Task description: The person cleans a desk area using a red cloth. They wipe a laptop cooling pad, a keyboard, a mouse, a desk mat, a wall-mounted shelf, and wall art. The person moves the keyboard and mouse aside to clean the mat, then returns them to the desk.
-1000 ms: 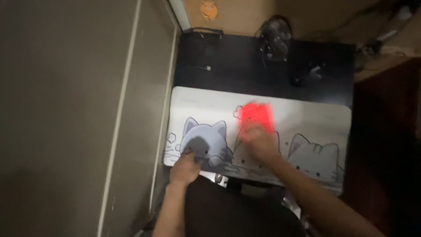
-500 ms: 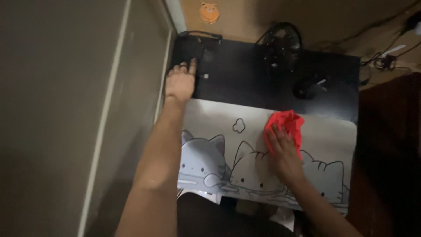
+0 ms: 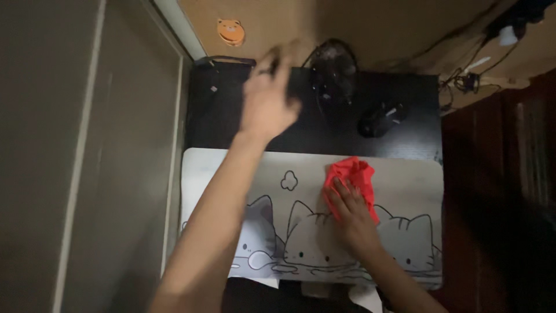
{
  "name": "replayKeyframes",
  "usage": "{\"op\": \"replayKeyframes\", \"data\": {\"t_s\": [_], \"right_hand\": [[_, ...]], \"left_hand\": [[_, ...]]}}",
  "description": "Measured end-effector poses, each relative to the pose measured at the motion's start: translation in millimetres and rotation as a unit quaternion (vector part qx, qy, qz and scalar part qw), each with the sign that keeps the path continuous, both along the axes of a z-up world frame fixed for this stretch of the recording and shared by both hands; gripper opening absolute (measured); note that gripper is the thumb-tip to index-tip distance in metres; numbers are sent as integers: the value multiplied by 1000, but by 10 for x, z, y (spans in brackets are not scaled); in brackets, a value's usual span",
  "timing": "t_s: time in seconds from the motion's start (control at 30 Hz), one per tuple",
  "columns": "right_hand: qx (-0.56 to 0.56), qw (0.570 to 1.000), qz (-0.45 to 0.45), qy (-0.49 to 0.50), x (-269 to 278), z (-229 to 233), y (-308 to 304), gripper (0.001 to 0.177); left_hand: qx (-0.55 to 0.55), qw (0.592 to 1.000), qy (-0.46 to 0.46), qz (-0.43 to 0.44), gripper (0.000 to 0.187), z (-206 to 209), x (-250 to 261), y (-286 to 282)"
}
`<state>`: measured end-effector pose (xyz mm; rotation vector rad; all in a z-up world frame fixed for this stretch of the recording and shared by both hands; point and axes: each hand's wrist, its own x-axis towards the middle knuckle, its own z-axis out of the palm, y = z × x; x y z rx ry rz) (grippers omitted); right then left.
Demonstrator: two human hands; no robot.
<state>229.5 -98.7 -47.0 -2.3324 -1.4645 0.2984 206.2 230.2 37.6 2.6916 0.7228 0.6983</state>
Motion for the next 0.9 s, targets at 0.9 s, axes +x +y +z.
{"op": "replayKeyframes", "data": {"t_s": [0.9], "right_hand": [[53,998,24,9,20,124,-31,70]], "left_hand": [[-261,944,-87,180,96,551,-539,23]]}}
